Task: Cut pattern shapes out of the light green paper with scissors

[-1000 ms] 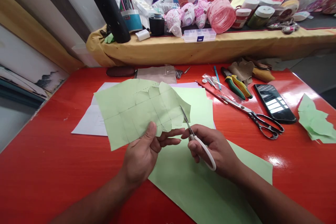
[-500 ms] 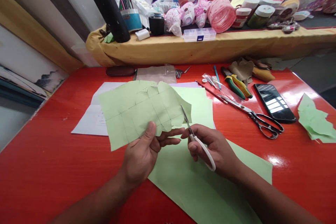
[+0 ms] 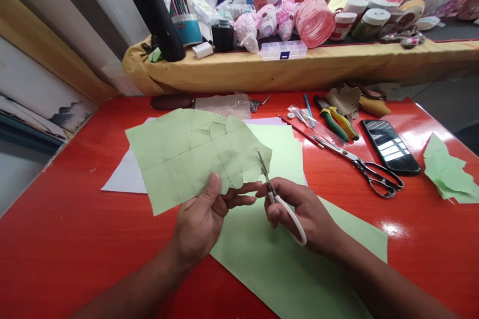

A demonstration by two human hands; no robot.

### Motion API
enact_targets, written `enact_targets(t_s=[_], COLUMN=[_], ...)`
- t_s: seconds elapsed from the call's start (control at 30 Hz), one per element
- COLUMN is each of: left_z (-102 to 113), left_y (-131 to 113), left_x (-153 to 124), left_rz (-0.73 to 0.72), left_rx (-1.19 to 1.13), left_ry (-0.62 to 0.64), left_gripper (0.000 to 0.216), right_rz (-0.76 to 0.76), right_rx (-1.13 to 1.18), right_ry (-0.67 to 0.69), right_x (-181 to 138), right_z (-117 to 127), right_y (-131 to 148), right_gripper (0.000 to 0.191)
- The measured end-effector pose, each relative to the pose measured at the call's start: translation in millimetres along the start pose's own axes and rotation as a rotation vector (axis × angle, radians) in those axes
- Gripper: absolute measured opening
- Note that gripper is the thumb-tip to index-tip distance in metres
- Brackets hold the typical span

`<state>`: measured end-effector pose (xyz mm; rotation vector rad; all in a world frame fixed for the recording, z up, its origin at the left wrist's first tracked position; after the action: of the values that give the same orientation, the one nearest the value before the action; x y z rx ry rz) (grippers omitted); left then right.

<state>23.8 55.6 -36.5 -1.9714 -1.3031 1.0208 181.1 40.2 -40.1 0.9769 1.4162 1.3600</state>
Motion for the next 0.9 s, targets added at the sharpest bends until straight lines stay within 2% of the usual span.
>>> enact_targets(t_s=[0.23,0.53,0.9], left_z=[5.4,4.9,23.4], left_y=[-3.1,-5.4,-11.6], left_x=[5.6,4.7,13.4], left_rz=[-0.030,-0.025,-0.008], left_rx=[-0.029,-0.038,-0.114], left_ry=[-0.048,-0.068,-0.238], left_gripper=[0.032,0.033,0.035], right_rz=[0.053,-0.024,0.035], right_rx=[-0.093,0.003,-0.131], right_ry=[0.019,0.078,0.094], right_x=[0.6,1.0,1.6], right_z=[-1.2,-5.6,-6.6], right_y=[0.3,-2.9,0.1], right_gripper=[0.052,0.055,0.059])
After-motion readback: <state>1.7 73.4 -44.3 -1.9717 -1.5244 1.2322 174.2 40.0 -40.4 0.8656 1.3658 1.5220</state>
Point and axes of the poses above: each hand's wrist, its own x-axis towards the middle knuckle, its own z-axis out of the back of the hand, y = z × x, the point moved 9 cm from there along x, towards the middle knuckle, and after that the axes turned 4 degrees about -y, right-handed, at the moved point
